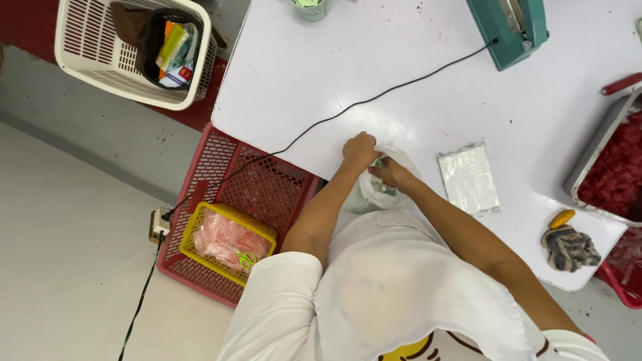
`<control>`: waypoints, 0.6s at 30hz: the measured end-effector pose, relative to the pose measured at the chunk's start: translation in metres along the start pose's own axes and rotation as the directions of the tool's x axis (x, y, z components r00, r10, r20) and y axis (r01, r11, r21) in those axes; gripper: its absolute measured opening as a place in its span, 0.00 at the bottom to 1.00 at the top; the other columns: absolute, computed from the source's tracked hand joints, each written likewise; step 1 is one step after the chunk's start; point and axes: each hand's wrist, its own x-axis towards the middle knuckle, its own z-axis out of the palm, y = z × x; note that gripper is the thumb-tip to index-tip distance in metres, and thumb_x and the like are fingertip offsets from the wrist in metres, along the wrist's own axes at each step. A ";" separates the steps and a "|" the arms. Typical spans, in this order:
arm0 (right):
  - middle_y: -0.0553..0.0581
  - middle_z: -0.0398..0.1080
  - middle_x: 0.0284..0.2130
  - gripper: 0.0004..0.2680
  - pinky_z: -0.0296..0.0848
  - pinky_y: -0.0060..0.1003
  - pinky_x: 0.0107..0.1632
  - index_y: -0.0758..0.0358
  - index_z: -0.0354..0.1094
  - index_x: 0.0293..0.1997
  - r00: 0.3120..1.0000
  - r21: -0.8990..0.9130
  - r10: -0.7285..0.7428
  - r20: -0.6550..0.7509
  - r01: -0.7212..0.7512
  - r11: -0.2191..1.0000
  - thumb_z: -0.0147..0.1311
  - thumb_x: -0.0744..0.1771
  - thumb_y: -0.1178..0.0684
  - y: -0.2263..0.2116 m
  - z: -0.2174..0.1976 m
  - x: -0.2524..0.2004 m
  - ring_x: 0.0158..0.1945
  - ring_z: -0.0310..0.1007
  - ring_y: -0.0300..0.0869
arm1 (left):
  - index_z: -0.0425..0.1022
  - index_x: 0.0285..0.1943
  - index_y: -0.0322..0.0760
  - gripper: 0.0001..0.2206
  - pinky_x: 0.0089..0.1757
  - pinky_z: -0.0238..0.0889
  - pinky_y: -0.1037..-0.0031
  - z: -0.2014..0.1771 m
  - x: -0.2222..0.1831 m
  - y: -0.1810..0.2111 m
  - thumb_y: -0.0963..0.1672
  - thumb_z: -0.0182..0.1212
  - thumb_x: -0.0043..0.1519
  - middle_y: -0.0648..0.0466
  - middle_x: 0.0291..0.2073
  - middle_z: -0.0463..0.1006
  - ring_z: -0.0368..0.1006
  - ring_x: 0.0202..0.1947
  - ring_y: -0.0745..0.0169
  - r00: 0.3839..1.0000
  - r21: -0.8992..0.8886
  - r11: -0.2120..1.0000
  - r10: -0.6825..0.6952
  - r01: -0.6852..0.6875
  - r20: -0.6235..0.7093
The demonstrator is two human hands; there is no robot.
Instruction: The person organizes clear plastic bags and branded wrappers on a table, aligning and stacking them by hand.
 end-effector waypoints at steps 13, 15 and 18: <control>0.76 0.71 0.31 0.13 0.72 0.64 0.43 0.64 0.62 0.41 0.761 -0.577 -0.647 -0.039 0.512 0.636 0.44 0.72 0.43 0.026 0.013 -0.106 0.41 0.73 0.71 | 0.66 0.63 0.37 0.15 0.50 0.71 0.52 0.049 -0.006 -0.040 0.40 0.47 0.67 0.45 0.51 0.72 0.77 0.51 0.38 0.990 -0.020 0.991 -0.135 0.135 -0.036; 0.67 0.70 0.26 0.13 0.74 0.60 0.40 0.55 0.60 0.38 0.678 -0.683 -0.734 0.044 0.557 0.473 0.43 0.71 0.39 0.038 0.012 -0.099 0.37 0.75 0.65 | 0.73 0.52 0.35 0.10 0.44 0.72 0.54 0.067 -0.002 -0.065 0.42 0.52 0.64 0.46 0.41 0.74 0.79 0.44 0.41 0.986 -0.142 0.979 -0.155 0.144 -0.064; 0.71 0.71 0.29 0.13 0.73 0.63 0.42 0.59 0.62 0.40 0.726 -0.673 -0.687 -0.025 0.496 0.548 0.42 0.71 0.40 0.028 0.003 -0.111 0.40 0.75 0.68 | 0.74 0.55 0.34 0.13 0.45 0.72 0.52 0.061 -0.005 -0.065 0.43 0.52 0.64 0.41 0.42 0.75 0.78 0.47 0.38 0.991 -0.270 0.957 -0.126 0.107 -0.054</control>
